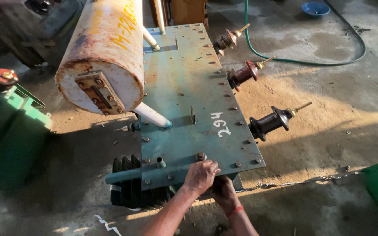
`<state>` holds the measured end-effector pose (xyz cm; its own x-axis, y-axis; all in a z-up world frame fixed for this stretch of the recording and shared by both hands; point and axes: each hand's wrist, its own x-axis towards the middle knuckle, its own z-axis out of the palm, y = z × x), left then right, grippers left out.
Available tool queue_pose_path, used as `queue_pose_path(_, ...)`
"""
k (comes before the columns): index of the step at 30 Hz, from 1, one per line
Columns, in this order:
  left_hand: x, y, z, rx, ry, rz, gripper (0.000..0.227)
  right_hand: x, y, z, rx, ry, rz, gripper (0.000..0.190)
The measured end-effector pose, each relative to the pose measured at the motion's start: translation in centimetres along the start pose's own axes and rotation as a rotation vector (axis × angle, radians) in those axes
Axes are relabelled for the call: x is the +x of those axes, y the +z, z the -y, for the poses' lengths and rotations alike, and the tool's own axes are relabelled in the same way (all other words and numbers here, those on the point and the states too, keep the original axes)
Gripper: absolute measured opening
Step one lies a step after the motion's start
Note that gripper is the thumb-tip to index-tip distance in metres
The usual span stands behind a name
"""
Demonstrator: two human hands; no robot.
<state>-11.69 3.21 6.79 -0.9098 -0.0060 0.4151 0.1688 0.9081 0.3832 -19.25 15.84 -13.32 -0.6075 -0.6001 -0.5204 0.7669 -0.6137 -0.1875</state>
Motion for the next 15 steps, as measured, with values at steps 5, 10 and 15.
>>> queue_pose_path(5, 0.2, -0.1, 0.1, -0.014, -0.003, 0.014, 0.017, -0.2, 0.3, 0.4, 0.031, 0.227, 0.612, 0.017)
queue_pose_path(10, 0.4, 0.0, 0.4, -0.006, 0.013, 0.015, 0.018, 0.3, 0.1, 0.5, -0.11, 0.015, 0.061, 0.017)
queue_pose_path(15, 0.3, 0.1, 0.3, -0.038, -0.032, 0.065, 0.017, -0.7, 0.4, -0.1, 0.14, 0.17, 0.329, 0.02)
